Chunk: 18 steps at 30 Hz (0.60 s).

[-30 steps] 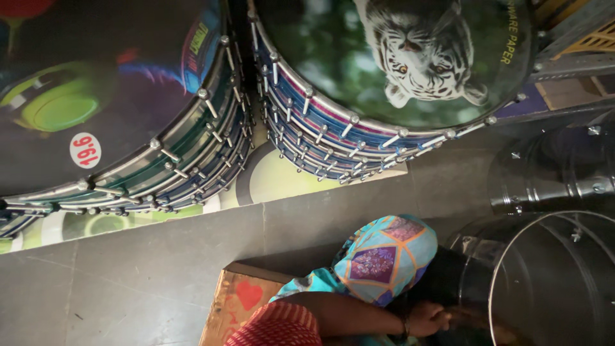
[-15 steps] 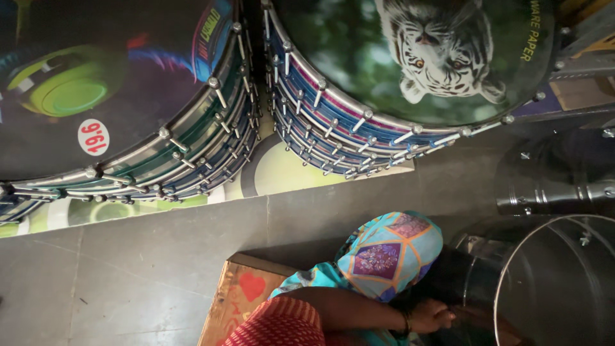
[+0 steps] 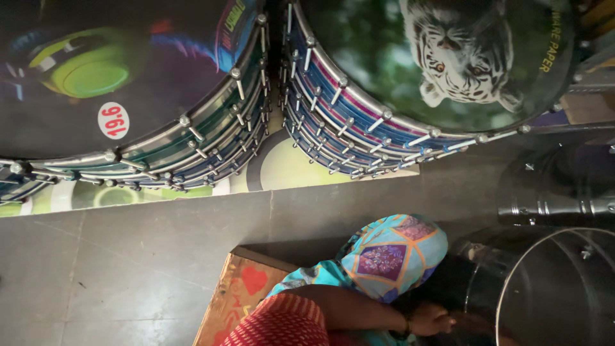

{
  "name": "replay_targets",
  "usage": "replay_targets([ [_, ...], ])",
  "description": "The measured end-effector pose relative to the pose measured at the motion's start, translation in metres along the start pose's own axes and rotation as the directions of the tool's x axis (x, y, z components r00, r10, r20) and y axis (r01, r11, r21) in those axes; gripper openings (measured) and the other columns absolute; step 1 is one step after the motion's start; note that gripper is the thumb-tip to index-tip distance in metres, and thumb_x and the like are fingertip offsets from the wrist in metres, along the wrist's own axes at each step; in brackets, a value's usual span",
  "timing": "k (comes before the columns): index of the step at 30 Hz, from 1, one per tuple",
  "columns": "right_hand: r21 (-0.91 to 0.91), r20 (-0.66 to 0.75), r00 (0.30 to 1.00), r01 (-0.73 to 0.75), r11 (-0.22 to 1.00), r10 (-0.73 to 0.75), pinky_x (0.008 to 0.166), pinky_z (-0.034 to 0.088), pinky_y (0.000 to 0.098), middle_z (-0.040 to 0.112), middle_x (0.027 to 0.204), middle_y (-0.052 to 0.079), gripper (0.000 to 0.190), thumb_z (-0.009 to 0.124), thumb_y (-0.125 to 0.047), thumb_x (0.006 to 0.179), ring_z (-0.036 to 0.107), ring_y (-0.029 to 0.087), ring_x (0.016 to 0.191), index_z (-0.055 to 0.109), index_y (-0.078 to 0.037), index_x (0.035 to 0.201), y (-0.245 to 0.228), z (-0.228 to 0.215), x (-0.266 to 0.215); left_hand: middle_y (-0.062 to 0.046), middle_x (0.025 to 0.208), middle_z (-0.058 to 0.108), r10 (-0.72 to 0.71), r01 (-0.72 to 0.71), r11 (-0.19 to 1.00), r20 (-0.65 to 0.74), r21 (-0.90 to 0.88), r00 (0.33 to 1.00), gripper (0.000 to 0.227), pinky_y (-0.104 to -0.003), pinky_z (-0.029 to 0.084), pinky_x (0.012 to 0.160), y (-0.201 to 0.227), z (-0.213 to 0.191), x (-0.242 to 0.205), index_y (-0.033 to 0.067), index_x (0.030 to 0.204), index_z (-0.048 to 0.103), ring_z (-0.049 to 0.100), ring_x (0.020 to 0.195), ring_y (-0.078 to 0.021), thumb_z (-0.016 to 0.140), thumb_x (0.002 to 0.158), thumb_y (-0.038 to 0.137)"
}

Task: The person sits on the floor and assembles a large metal drum by hand. They pick up washers and bolts from a pile on the floor, insert them into the rim of the drum, and tighten them to secure the structure. The process involves repetitive handling of small metal parts and manual tightening.

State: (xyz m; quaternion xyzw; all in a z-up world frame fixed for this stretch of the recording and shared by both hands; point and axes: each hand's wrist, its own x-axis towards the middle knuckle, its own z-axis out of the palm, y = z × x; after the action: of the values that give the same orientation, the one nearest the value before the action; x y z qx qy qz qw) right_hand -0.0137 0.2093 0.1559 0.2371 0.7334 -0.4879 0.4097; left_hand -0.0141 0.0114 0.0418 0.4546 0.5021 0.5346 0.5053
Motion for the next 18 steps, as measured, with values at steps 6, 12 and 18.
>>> replay_targets([
  [6, -0.044, -0.031, 0.999, 0.024, 0.999, -0.026, 0.096, 0.05, 0.039, 0.07, 0.123, 0.014, 0.059, 0.048, -0.049, 0.101, 0.063, 0.027, 0.109, 0.066, 0.001, 0.125, -0.002, -0.012, 0.009, -0.012, 0.086, 0.075, 0.085, -0.085, 0.996, -0.026, 0.015, 0.996, 0.051, -0.046, 0.055, 0.081, -0.001, -0.004, -0.002, 0.0104, 0.086, 0.074, 0.072, 0.085, -0.0312, 0.05, 0.109, 0.049],
  [12, -0.079, -0.027, 0.995, 0.089, 0.993, -0.091, 0.095, 0.051, 0.0392, 0.072, 0.12, 0.014, 0.06, 0.048, -0.05, 0.101, 0.064, 0.027, 0.106, 0.067, 0.002, 0.123, 0.002, -0.029, 0.009, -0.015, 0.091, 0.073, 0.067, -0.067, 0.989, -0.007, -0.135, 0.998, 0.049, -0.045, 0.052, 0.08, -0.004, -0.001, 0.002, 0.0089, 0.089, 0.072, 0.069, 0.085, -0.0314, 0.051, 0.109, 0.048],
  [18, 0.025, -0.14, 0.919, 0.377, 0.926, -0.37, 0.093, 0.052, 0.0394, 0.073, 0.117, 0.014, 0.061, 0.048, -0.052, 0.101, 0.066, 0.027, 0.103, 0.069, 0.003, 0.12, 0.054, 0.042, -0.052, -0.015, 0.082, 0.065, 0.063, -0.066, 0.995, -0.045, -0.074, 0.997, 0.053, -0.045, 0.05, 0.074, -0.026, 0.007, -0.001, 0.0075, 0.089, 0.068, 0.063, 0.078, -0.0293, 0.049, 0.108, 0.053],
])
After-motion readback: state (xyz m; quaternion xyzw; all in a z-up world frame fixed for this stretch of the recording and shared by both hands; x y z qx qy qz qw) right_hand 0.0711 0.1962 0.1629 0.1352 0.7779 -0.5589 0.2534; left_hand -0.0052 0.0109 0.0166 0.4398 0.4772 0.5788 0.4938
